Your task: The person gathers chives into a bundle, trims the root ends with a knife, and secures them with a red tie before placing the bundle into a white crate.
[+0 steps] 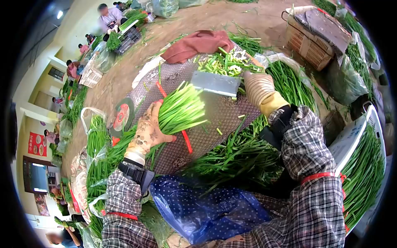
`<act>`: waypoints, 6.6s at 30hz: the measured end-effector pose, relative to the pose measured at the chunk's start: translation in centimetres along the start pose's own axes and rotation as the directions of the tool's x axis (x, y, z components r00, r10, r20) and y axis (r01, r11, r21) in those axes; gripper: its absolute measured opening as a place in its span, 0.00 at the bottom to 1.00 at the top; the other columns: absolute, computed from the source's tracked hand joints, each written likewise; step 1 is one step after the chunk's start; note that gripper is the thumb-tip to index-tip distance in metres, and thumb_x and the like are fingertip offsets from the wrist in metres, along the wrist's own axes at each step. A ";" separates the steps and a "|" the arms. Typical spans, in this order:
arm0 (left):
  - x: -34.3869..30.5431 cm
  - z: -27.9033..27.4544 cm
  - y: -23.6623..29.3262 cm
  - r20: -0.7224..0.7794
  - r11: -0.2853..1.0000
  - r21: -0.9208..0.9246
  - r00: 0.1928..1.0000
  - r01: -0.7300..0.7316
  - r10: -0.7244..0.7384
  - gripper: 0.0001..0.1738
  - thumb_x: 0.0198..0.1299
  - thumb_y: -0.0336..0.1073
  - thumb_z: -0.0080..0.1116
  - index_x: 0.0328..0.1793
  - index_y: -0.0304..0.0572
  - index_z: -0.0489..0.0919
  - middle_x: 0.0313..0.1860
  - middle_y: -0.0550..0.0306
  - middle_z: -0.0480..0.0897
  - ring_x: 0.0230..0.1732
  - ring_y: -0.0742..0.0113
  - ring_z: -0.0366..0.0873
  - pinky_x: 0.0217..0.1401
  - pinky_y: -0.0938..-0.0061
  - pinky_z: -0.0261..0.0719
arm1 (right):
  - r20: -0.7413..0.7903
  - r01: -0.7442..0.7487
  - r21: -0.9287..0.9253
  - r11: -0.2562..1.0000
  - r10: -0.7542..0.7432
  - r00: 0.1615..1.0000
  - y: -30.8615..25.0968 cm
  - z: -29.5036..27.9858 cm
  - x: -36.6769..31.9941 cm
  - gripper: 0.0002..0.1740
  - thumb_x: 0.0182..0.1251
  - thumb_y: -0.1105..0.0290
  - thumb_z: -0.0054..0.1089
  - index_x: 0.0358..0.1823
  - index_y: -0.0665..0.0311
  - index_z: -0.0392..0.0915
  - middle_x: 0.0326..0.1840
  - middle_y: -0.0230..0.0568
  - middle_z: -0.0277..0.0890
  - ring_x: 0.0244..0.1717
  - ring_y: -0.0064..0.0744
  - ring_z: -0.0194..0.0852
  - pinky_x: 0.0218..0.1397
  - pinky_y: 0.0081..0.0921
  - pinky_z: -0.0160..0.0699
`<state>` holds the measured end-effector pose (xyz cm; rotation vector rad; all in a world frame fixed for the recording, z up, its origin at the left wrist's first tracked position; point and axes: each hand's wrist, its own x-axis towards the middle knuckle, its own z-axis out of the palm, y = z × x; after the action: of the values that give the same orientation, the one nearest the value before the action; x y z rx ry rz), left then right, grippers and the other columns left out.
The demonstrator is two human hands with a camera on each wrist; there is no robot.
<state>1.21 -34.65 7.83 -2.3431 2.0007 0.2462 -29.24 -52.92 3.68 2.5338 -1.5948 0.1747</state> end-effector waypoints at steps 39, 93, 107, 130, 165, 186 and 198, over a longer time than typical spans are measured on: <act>1.3 1.0 -0.4 0.006 0.996 -0.086 1.000 0.023 -0.023 0.68 0.32 0.51 0.80 0.78 0.38 0.50 0.70 0.38 0.65 0.68 0.44 0.68 0.70 0.60 0.70 | 0.167 -0.018 0.826 0.563 -0.214 0.963 -10.0 -0.3 -10.0 0.27 0.59 0.76 0.59 0.62 0.61 0.68 0.35 0.55 0.79 0.36 0.56 0.80 0.41 0.45 0.81; 0.9 1.7 1.2 0.044 0.985 0.142 0.994 0.094 -0.101 0.81 0.24 0.68 0.78 0.78 0.32 0.44 0.78 0.34 0.50 0.80 0.37 0.44 0.79 0.41 0.40 | 0.280 0.156 0.516 0.842 -0.338 0.899 -7.6 -8.5 -18.0 0.16 0.61 0.59 0.67 0.42 0.63 0.79 0.26 0.45 0.79 0.24 0.43 0.79 0.27 0.37 0.77; 3.7 1.7 -0.7 0.046 0.976 0.215 0.997 0.044 -0.055 0.69 0.31 0.59 0.78 0.78 0.38 0.52 0.77 0.39 0.57 0.80 0.43 0.49 0.80 0.47 0.41 | -0.316 0.541 0.676 0.500 -0.466 0.826 -15.8 -2.3 -8.9 0.09 0.63 0.65 0.62 0.41 0.59 0.83 0.32 0.49 0.78 0.33 0.53 0.77 0.36 0.44 0.75; 6.2 2.3 -2.6 -0.089 0.992 0.120 0.995 -0.027 0.038 0.65 0.31 0.70 0.75 0.69 0.29 0.66 0.64 0.34 0.73 0.63 0.45 0.74 0.69 0.64 0.68 | 0.492 -0.146 0.823 0.550 -0.559 0.667 -21.2 -4.7 12.3 0.10 0.69 0.63 0.61 0.42 0.61 0.84 0.27 0.35 0.81 0.22 0.24 0.78 0.22 0.22 0.78; 0.9 7.9 1.1 -0.428 0.911 -0.183 0.864 -0.370 0.265 0.30 0.42 0.46 0.71 0.54 0.48 0.77 0.41 0.54 0.79 0.45 0.53 0.77 0.50 0.64 0.76 | -0.573 0.720 0.155 0.677 -0.532 0.623 -18.6 2.3 -5.5 0.17 0.49 0.64 0.62 0.44 0.54 0.80 0.37 0.38 0.77 0.42 0.43 0.77 0.42 0.39 0.75; 0.3 4.9 3.8 -0.234 0.976 -0.178 0.969 -0.124 0.081 0.41 0.34 0.39 0.79 0.60 0.43 0.75 0.47 0.46 0.81 0.52 0.43 0.76 0.55 0.56 0.73 | 0.301 0.516 0.320 0.795 -0.602 0.740 -16.0 -1.1 4.9 0.16 0.63 0.63 0.60 0.52 0.51 0.85 0.48 0.42 0.85 0.50 0.43 0.84 0.50 0.42 0.82; 0.0 2.7 4.8 -0.122 0.962 -0.215 0.982 -0.169 0.145 0.41 0.34 0.38 0.78 0.60 0.45 0.73 0.51 0.45 0.80 0.52 0.42 0.79 0.56 0.58 0.77 | 0.647 -0.015 0.496 0.868 -0.358 0.674 -12.7 6.1 7.0 0.22 0.68 0.57 0.52 0.54 0.62 0.83 0.55 0.43 0.82 0.57 0.43 0.80 0.52 0.40 0.80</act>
<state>-3.79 -35.06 5.49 -2.3707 2.3274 0.3831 -14.67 -54.78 -1.85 3.4074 -1.6343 -0.6523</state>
